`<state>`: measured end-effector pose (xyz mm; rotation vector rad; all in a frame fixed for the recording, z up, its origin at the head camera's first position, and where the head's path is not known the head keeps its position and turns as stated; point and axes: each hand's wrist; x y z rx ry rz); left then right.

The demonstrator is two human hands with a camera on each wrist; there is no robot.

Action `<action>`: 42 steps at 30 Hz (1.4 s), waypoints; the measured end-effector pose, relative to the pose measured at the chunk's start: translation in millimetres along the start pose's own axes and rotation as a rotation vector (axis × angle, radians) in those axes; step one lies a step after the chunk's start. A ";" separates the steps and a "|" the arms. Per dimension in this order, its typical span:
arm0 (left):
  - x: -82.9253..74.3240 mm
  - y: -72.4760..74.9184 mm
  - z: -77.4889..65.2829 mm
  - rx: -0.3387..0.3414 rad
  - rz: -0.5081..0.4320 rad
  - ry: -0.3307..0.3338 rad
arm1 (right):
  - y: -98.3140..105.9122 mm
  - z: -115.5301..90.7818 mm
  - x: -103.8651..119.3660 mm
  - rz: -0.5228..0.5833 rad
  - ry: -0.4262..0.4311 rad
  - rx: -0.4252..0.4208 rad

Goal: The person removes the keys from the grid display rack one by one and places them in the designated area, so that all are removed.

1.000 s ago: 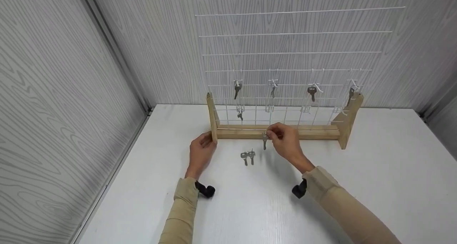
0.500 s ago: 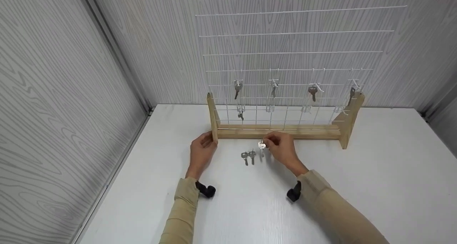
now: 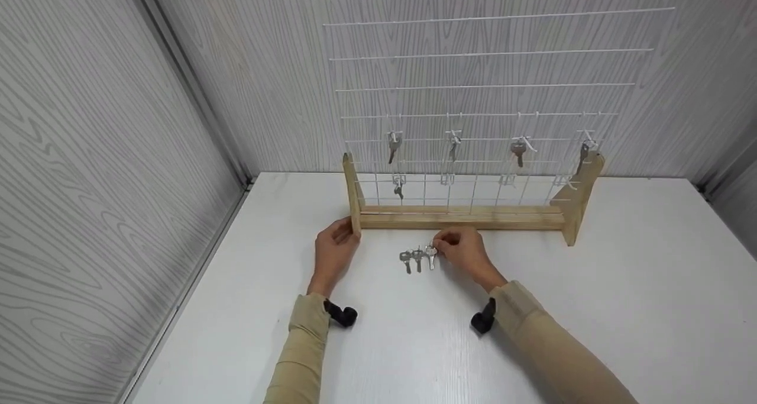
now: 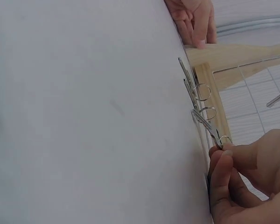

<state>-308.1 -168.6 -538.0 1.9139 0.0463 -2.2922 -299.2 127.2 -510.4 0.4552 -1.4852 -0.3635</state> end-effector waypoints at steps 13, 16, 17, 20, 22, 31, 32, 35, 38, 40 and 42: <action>-1.9 -1.7 -1.1 -0.014 0.069 -0.008 | -1.9 -1.2 -0.4 -0.065 0.020 0.007; -1.9 -1.6 -1.5 -0.016 0.079 -0.003 | -2.8 -1.1 -2.3 -0.067 0.027 0.006; -1.9 -1.6 -1.7 -0.015 0.079 -0.001 | -2.9 -1.1 -2.9 -0.064 0.025 0.005; -0.8 -1.4 -1.5 -0.010 0.077 0.004 | -2.8 -1.1 -4.1 -0.063 0.019 0.004; -0.6 -1.4 -1.0 -0.011 0.070 0.008 | -2.9 -0.7 -4.2 -0.059 0.014 0.007; -0.7 -1.8 0.0 -0.010 0.055 0.014 | -1.5 -3.1 -4.8 -0.012 0.020 0.000; -0.5 -1.7 0.0 -0.010 0.055 0.013 | -1.6 -3.4 -5.1 -0.002 0.018 -0.002; -0.2 -1.3 0.3 -0.011 0.053 0.001 | -0.8 -3.5 -4.4 0.020 0.026 -0.011; 0.0 -0.9 1.1 -0.012 0.053 -0.009 | 1.8 -3.4 -2.0 0.038 0.035 -0.006; 0.2 -0.6 1.3 -0.011 0.048 -0.013 | 3.8 -3.2 1.5 0.051 0.044 0.002; -0.2 -0.3 0.9 -0.013 0.041 -0.009 | 4.7 -3.0 5.6 0.062 0.052 0.001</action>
Point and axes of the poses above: each hand's wrist, its own z-axis towards the middle knuckle, its own y-axis out of the back of the hand, x = y × z, and after that the axes turned 3 degrees about -z, right-handed
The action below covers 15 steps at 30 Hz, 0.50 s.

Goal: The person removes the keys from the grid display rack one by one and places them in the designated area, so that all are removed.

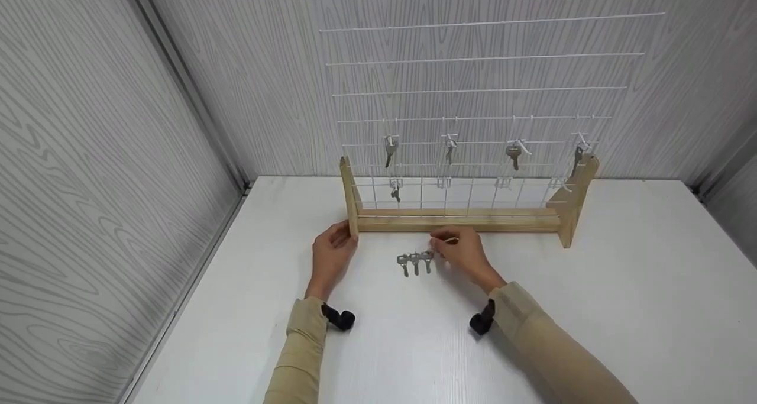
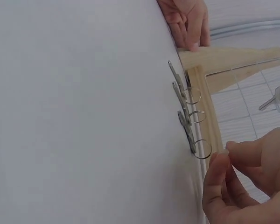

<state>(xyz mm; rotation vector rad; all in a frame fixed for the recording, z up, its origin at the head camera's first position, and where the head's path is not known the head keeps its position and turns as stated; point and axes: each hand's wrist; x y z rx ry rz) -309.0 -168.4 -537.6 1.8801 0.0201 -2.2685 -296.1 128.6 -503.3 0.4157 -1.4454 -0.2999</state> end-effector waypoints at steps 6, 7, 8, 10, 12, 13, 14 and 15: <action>0.0 2.4 -1.2 -0.012 0.000 0.013 | -2.2 -0.1 17.6 -0.010 0.057 -0.016; 0.2 2.6 -1.2 -0.016 0.003 0.014 | -2.4 -0.2 20.7 -0.008 0.065 -0.014; 0.2 2.8 -1.4 -0.019 0.006 0.017 | -2.4 -0.2 23.8 -0.006 0.073 -0.014; -0.1 2.5 -1.5 -0.016 0.008 0.018 | -1.8 0.3 29.5 0.001 0.092 -0.020; -0.3 1.9 -1.1 -0.006 0.007 0.021 | -0.8 1.6 35.0 0.007 0.108 -0.033; -0.5 1.6 -0.9 -0.001 0.005 0.023 | -0.5 2.6 37.3 0.007 0.118 -0.041; -0.5 1.4 -0.6 0.002 0.006 0.024 | -0.6 3.6 39.7 0.010 0.128 -0.046; -0.9 1.3 -0.4 0.003 0.002 0.025 | -0.9 4.8 41.9 0.013 0.141 -0.049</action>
Point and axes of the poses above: each hand's wrist, its own z-axis towards the middle knuckle, its own y-axis out of the back of the hand, x = y × z, and after that the axes turned 3 degrees about -z, right-handed
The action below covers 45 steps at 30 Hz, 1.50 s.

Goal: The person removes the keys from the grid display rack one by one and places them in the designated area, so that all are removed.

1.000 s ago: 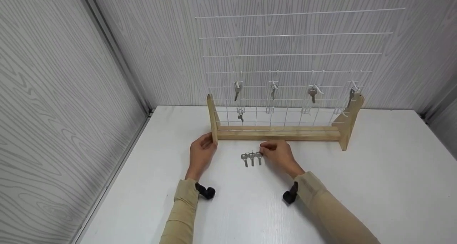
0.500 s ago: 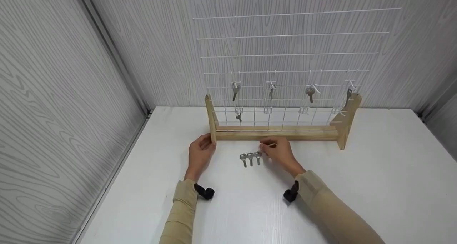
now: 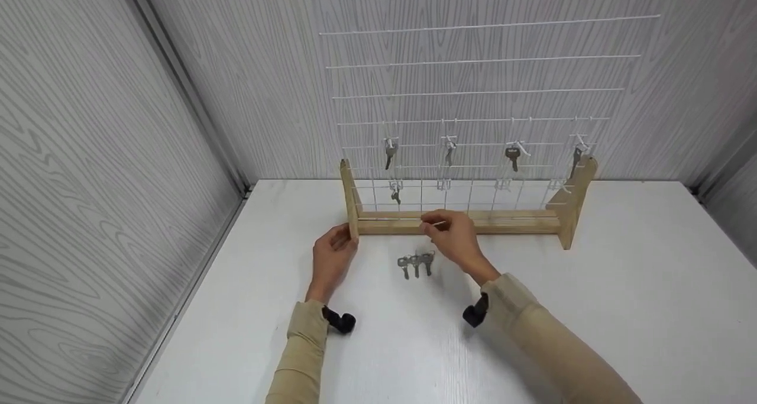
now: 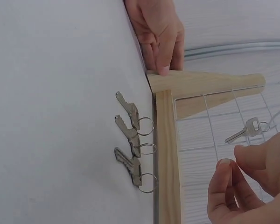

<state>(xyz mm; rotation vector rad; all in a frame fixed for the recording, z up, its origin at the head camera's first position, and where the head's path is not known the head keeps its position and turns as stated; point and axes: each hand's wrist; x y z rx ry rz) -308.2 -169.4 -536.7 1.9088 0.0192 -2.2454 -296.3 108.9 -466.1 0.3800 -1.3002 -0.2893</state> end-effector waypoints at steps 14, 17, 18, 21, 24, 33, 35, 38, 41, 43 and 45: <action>-1.4 0.1 0.5 -0.012 0.004 -0.008 | -18.0 23.3 22.2 0.031 0.073 -0.111; 0.2 -0.4 1.0 -0.018 0.015 -0.001 | -21.7 27.3 25.4 0.022 0.090 -0.131; 0.7 -0.5 1.2 -0.019 0.016 0.000 | -22.8 28.6 26.4 0.024 0.096 -0.138; 1.9 -0.9 1.0 -0.022 0.022 0.004 | -25.8 31.4 29.2 0.034 0.106 -0.157; 2.4 -1.2 0.3 -0.017 0.019 0.011 | -27.8 32.9 32.0 0.058 0.090 -0.163; 1.5 -3.1 -1.5 -0.012 0.010 0.007 | -31.8 39.5 38.0 0.110 0.026 -0.159; 0.9 -3.6 -1.9 -0.008 0.015 0.011 | -32.0 41.1 39.8 0.114 0.024 -0.161; 1.8 -4.5 -2.3 0.006 0.007 0.006 | -32.1 43.8 40.7 0.109 0.045 -0.176; 2.9 -4.2 -1.5 0.007 -0.003 -0.006 | -33.0 47.1 41.0 0.104 0.083 -0.186; 2.5 -3.2 -1.1 0.002 -0.006 -0.014 | -34.7 49.5 41.2 0.106 0.092 -0.183; 1.5 -2.0 -0.6 -0.004 -0.005 -0.014 | -36.3 51.4 41.3 0.113 0.085 -0.178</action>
Point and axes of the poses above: each hand's wrist, its own z-axis towards the middle knuckle, its own y-axis out of the back of the hand, x = y × z, and after that the axes turned 3 degrees about -z, right-handed
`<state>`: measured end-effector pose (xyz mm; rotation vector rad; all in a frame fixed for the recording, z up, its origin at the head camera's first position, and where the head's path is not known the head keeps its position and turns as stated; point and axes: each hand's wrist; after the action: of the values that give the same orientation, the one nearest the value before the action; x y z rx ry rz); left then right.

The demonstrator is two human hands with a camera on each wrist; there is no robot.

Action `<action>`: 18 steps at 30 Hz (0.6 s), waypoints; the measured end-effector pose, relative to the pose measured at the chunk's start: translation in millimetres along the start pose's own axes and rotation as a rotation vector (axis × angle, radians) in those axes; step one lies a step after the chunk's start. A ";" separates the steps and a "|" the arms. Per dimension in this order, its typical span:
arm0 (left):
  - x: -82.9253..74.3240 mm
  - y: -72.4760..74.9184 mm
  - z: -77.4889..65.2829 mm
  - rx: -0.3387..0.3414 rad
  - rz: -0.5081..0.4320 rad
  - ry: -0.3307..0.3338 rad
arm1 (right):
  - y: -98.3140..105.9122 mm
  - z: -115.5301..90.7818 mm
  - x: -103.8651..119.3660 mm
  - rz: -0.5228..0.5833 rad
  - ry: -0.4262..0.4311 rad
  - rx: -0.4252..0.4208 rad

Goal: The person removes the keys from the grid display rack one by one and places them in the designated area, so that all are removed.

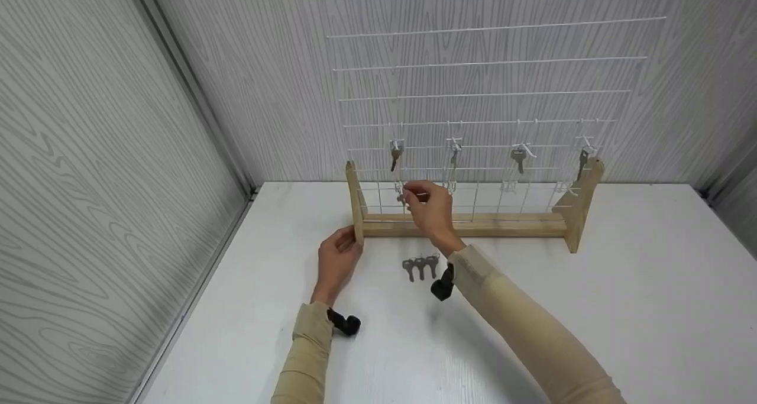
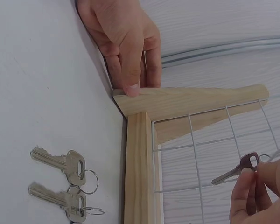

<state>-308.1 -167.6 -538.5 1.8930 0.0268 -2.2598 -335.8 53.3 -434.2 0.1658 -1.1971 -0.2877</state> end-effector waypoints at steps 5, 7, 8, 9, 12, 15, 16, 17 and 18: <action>-1.0 0.8 -0.5 0.004 0.000 0.000 | -0.3 2.3 -0.9 0.030 -0.052 0.005; -0.8 0.3 -0.2 0.006 0.003 0.000 | 1.1 2.4 -0.1 0.048 -0.069 0.007; -0.8 0.2 -0.1 0.007 0.003 0.000 | 1.5 2.5 0.3 0.054 -0.074 0.008; -0.7 0.1 -0.1 0.008 0.001 0.000 | 1.8 2.3 1.0 0.057 -0.076 0.007; -0.5 0.5 0.2 0.007 0.002 0.005 | 2.2 1.9 2.5 0.055 -0.078 0.003; 0.3 1.0 0.3 0.006 0.005 0.013 | 2.6 1.1 3.0 0.053 -0.086 0.002; 0.6 1.2 0.5 0.005 0.007 0.017 | 2.9 1.0 2.9 0.055 -0.088 0.003; 0.9 1.2 0.5 0.004 0.008 0.019 | 3.1 0.8 2.6 0.059 -0.090 0.005; 1.0 1.1 0.4 0.004 0.006 0.022 | 3.5 0.3 2.6 0.063 -0.091 0.006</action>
<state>-308.5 -168.9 -539.3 1.9168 0.0191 -2.2371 -334.8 55.9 -430.8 0.1211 -1.2913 -0.2387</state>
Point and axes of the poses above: each hand's wrist, its own z-axis towards the middle knuckle, its own y-axis out of the back of the hand, x = y × z, and after that the axes turned 3 degrees about -z, right-handed
